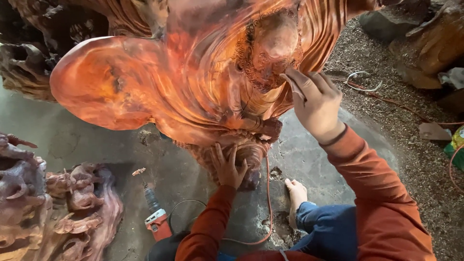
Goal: Polishing and sanding an intricate wood carving using a power sander and a hand cloth.
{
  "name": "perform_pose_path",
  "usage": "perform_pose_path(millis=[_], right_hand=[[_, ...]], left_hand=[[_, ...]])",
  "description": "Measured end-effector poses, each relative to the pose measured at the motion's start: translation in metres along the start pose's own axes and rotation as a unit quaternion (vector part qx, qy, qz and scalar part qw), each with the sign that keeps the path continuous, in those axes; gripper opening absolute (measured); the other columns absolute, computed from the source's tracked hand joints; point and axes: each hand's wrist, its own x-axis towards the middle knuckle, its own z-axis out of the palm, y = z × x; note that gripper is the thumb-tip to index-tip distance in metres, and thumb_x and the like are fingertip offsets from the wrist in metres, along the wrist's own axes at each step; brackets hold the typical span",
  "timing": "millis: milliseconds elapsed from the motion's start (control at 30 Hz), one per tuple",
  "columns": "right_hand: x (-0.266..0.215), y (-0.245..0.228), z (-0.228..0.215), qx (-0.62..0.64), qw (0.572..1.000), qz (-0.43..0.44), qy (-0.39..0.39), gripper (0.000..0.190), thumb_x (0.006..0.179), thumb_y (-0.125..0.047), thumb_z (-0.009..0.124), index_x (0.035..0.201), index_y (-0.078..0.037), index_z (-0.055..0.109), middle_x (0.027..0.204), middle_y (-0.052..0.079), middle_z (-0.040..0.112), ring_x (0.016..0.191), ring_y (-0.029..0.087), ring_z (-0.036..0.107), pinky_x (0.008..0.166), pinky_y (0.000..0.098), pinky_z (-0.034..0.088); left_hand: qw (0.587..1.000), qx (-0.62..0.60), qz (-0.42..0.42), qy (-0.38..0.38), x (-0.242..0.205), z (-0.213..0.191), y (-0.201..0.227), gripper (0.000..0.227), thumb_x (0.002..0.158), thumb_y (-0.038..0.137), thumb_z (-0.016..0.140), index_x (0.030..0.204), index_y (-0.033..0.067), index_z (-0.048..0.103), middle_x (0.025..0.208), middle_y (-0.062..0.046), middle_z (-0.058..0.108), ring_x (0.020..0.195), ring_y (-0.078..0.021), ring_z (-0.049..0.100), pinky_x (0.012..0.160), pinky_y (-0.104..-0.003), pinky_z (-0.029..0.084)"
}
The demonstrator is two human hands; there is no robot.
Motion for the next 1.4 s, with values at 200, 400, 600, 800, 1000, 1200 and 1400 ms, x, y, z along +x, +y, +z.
perform_pose_path(millis=[200, 400, 600, 800, 1000, 1200, 1400], right_hand=[[0.008, 0.001, 0.03, -0.042, 0.994, -0.079, 0.066, 0.015, 0.098, -0.01, 0.069, 0.108, -0.013, 0.08, 0.081, 0.004, 0.061, 0.061, 0.024, 0.065, 0.057, 0.0313, 0.057], [0.005, 0.006, 0.038, -0.064, 0.982, -0.154, 0.087, 0.015, 0.1, -0.021, 0.069, 0.105, -0.014, 0.081, 0.08, 0.004, 0.057, 0.06, 0.021, 0.062, 0.059, 0.0297, 0.056], [0.003, 0.018, 0.041, 0.011, 0.979, -0.182, 0.09, 0.016, 0.1, -0.01, 0.065, 0.1, -0.005, 0.081, 0.078, 0.009, 0.054, 0.056, 0.027, 0.056, 0.054, 0.0363, 0.054], [0.006, 0.023, 0.043, 0.064, 0.977, -0.186, 0.079, 0.011, 0.096, -0.007, 0.075, 0.103, -0.002, 0.081, 0.078, 0.013, 0.055, 0.057, 0.031, 0.057, 0.054, 0.0398, 0.054], [0.004, 0.043, 0.044, 0.084, 0.959, -0.254, 0.099, 0.012, 0.095, -0.008, 0.075, 0.1, 0.001, 0.08, 0.079, 0.016, 0.056, 0.057, 0.028, 0.054, 0.055, 0.0367, 0.052], [-0.02, 0.068, 0.073, 0.066, 0.961, -0.248, 0.102, 0.025, 0.101, -0.023, 0.072, 0.115, -0.003, 0.078, 0.08, 0.011, 0.059, 0.058, 0.024, 0.055, 0.052, 0.0354, 0.053], [-0.012, 0.083, 0.044, 0.053, 0.969, -0.23, 0.077, 0.023, 0.105, -0.012, 0.062, 0.105, -0.002, 0.083, 0.08, 0.011, 0.055, 0.054, 0.026, 0.05, 0.052, 0.0385, 0.052]], left_hand=[[1.0, 0.006, 0.001, 0.008, 0.002, -0.004, 0.005, 0.079, 0.082, 0.042, 0.071, 0.155, 0.0283, 0.044, 0.167, -0.029, 0.01, 0.149, -0.0608, 0.012, 0.116, -0.07, 0.023], [1.0, 0.006, -0.002, 0.026, 0.004, -0.005, 0.003, 0.077, 0.081, 0.042, 0.072, 0.153, 0.0275, 0.048, 0.166, -0.029, 0.015, 0.149, -0.0606, 0.015, 0.114, -0.071, 0.025], [1.0, 0.012, 0.006, 0.028, 0.001, -0.004, 0.006, 0.083, 0.078, 0.04, 0.075, 0.154, 0.0283, 0.045, 0.166, -0.03, 0.014, 0.148, -0.0623, 0.016, 0.114, -0.072, 0.026], [0.999, 0.0, -0.007, 0.034, 0.004, -0.003, 0.01, 0.075, 0.079, 0.039, 0.076, 0.149, 0.0262, 0.052, 0.166, -0.029, 0.018, 0.146, -0.0624, 0.02, 0.113, -0.071, 0.029], [0.999, 0.012, 0.001, 0.037, 0.006, -0.005, 0.005, 0.079, 0.077, 0.038, 0.076, 0.15, 0.0262, 0.05, 0.165, -0.03, 0.017, 0.147, -0.0618, 0.02, 0.114, -0.072, 0.029], [1.0, 0.01, -0.003, 0.025, 0.005, -0.006, 0.005, 0.079, 0.076, 0.037, 0.078, 0.15, 0.0275, 0.05, 0.166, -0.029, 0.017, 0.146, -0.0618, 0.02, 0.113, -0.073, 0.028], [1.0, 0.005, -0.004, 0.02, 0.006, -0.005, 0.004, 0.075, 0.08, 0.041, 0.074, 0.15, 0.0273, 0.05, 0.167, -0.029, 0.014, 0.148, -0.0606, 0.016, 0.112, -0.073, 0.026]])
